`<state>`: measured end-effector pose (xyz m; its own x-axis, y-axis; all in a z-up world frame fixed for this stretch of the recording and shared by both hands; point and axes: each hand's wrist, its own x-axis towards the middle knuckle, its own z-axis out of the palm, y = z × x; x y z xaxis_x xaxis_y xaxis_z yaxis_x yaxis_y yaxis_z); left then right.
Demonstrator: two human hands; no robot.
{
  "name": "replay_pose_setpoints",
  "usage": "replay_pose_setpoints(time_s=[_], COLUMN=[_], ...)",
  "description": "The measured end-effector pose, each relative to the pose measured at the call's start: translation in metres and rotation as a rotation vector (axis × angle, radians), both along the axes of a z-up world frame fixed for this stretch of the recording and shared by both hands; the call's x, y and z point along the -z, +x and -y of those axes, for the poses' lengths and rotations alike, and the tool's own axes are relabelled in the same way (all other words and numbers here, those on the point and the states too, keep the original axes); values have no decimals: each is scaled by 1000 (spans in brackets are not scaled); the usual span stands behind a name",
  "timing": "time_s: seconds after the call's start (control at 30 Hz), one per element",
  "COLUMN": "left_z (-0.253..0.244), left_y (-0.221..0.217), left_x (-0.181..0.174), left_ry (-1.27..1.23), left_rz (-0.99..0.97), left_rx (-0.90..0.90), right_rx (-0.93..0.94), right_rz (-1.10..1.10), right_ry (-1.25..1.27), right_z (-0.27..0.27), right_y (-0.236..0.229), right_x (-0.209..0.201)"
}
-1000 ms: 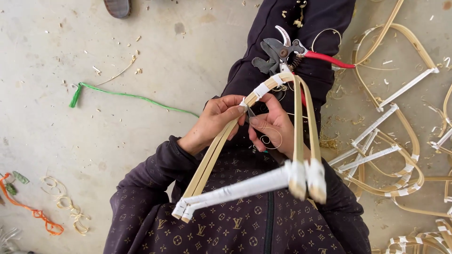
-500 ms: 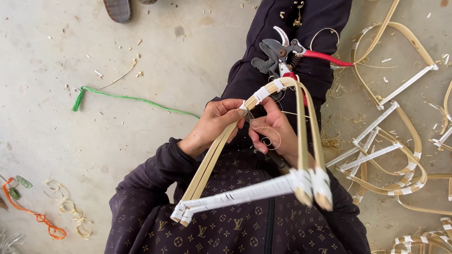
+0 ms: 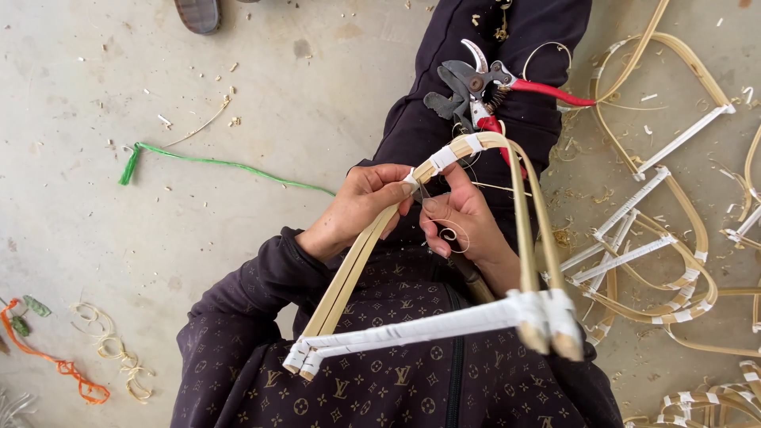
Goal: Assembling and taping wood or bamboo furniture frame components.
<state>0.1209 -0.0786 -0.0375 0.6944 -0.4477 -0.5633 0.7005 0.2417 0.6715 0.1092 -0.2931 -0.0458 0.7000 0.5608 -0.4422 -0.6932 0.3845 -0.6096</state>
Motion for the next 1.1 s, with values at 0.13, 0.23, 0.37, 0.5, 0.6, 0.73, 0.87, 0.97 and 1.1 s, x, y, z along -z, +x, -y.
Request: replay_pose_setpoints(time_s=[0.13, 0.23, 0.37, 0.5, 0.6, 0.73, 0.87, 0.97, 1.1], left_z=[2, 1, 0, 4, 3, -3, -6, -4, 8], left_y=[-6, -7, -8, -3, -2, -1, -7, -12, 16], left_x=[9, 7, 4, 8, 0, 5, 17, 11, -42], left_ry=[-21, -11, -28, 12, 20, -22, 36, 47, 25], left_rz=[7, 27, -7, -5, -79, -92, -41, -2, -368], left_rx=[0, 0, -5, -27, -14, 18, -13, 58, 14], right_rx=[8, -52, -28, 21, -19, -17, 17, 90, 13], right_rz=[30, 161, 232, 61, 175, 224, 551, 531, 355], right_ry=[-20, -159, -149, 0, -212, -378, -360, -370, -324], right_z=[7, 15, 10, 0, 6, 4, 10, 21, 28], right_y=[1, 0, -6, -2, -6, -11, -11, -7, -4], right_x=[6, 11, 9, 3, 17, 22, 9, 25, 42])
